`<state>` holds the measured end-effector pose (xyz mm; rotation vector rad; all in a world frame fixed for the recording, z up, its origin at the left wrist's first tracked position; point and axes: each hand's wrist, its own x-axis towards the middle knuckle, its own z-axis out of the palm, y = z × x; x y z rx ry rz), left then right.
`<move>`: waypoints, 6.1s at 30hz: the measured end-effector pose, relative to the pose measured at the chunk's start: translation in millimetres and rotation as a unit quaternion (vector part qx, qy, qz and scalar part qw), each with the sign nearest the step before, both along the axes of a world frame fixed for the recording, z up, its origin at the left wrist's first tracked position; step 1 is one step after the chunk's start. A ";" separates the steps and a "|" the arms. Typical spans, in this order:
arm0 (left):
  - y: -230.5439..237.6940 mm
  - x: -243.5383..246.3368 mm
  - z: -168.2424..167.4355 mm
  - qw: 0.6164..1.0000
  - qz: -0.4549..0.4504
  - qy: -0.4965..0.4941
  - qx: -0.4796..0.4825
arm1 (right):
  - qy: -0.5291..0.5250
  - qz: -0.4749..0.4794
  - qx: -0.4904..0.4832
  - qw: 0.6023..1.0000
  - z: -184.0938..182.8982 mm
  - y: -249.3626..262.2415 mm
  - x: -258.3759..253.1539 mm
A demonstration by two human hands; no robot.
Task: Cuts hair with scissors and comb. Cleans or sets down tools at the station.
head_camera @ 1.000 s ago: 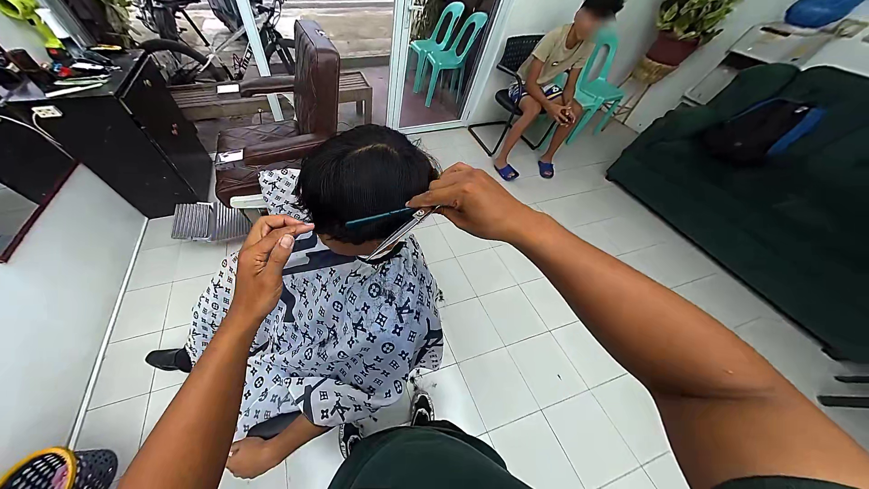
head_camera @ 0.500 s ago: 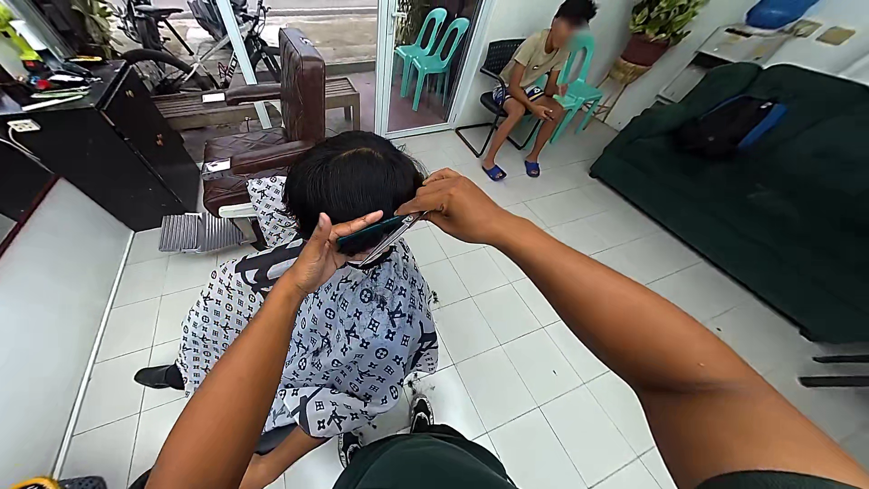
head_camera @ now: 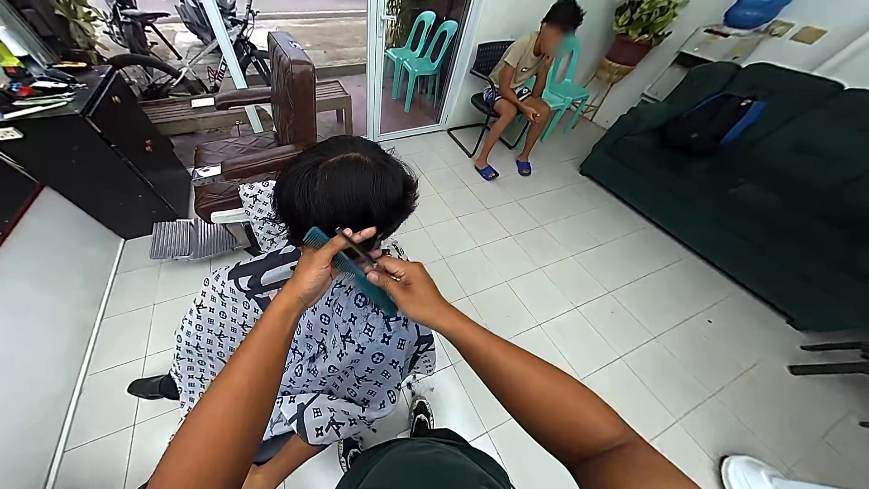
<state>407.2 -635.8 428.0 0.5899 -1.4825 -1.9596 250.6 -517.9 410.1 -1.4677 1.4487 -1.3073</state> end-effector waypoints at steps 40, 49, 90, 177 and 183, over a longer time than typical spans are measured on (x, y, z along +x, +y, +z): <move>-3.2 9.5 5.3 0.995 -0.073 0.009 0.065 | 0.667 -0.130 -0.243 0.692 24.6 -6.1 -79.4; 9.3 111.8 -36.1 0.991 -0.121 -0.043 -0.046 | 0.213 -0.115 -0.077 0.967 21.2 33.9 -81.0; -32.3 30.8 -10.6 0.972 -0.194 0.112 0.069 | 0.571 0.038 -0.172 0.802 93.7 -34.8 -33.8; -37.3 185.3 -108.7 0.867 0.482 0.003 -0.128 | 0.466 -0.181 -0.061 0.864 92.7 -57.1 61.9; -31.3 164.2 -87.6 0.908 0.412 0.024 -0.065 | 0.480 0.003 -0.160 0.862 29.3 -50.4 75.9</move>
